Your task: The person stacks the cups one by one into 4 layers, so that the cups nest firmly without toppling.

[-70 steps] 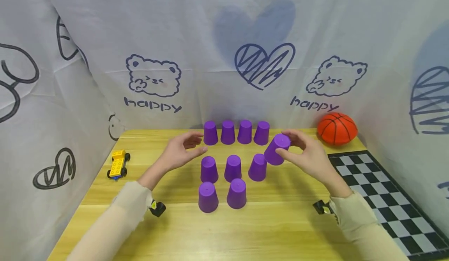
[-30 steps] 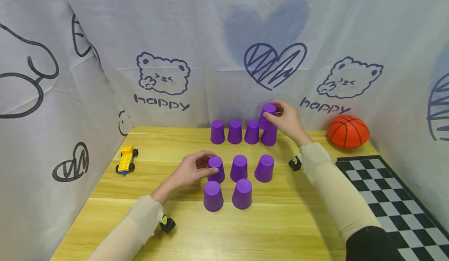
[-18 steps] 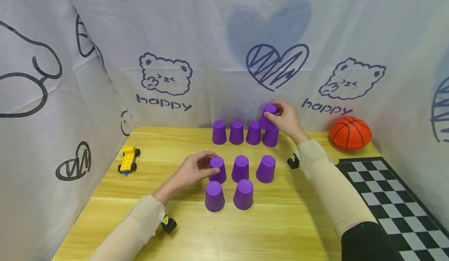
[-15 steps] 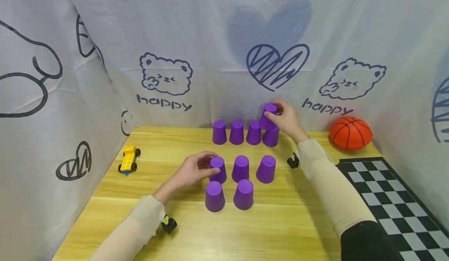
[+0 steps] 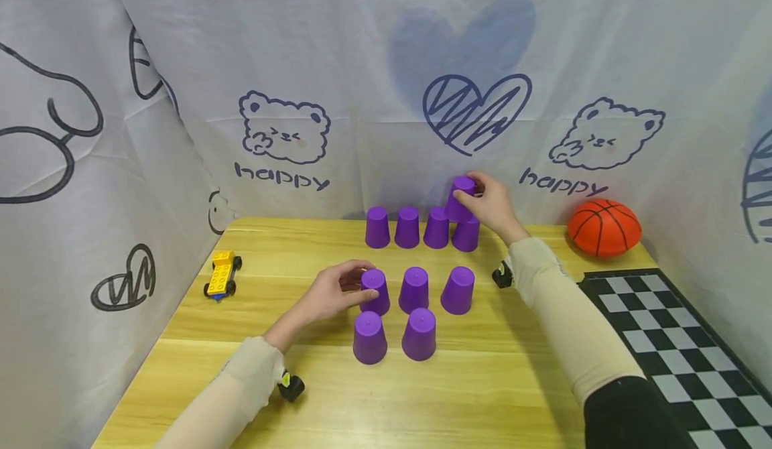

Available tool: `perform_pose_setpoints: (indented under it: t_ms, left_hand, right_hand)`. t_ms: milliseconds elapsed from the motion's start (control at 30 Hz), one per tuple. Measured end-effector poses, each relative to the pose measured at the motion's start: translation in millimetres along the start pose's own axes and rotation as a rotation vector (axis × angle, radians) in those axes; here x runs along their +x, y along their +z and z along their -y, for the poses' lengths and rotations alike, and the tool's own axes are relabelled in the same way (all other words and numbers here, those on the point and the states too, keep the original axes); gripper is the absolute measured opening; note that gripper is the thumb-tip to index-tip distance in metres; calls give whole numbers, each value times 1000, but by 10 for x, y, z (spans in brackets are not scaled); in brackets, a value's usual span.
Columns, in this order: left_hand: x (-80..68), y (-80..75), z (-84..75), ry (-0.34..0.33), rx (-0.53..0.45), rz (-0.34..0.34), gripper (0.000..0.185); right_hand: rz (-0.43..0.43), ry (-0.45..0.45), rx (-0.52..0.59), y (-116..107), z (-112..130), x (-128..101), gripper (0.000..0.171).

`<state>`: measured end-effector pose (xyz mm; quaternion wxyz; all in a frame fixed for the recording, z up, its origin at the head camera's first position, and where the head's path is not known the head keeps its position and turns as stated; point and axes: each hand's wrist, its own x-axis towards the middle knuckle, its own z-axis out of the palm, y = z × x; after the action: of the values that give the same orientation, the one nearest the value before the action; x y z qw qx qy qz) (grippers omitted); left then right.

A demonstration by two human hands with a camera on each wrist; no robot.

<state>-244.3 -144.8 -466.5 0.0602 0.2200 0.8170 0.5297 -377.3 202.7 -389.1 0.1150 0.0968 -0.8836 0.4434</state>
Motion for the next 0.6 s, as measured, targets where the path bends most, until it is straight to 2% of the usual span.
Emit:
perform_pose_setpoints:
  t_ms: [600]
  left_hand:
    - [-10, -1, 15, -4, -13, 11, 52]
  right_hand:
    - [6, 14, -12, 11, 3, 2, 58]
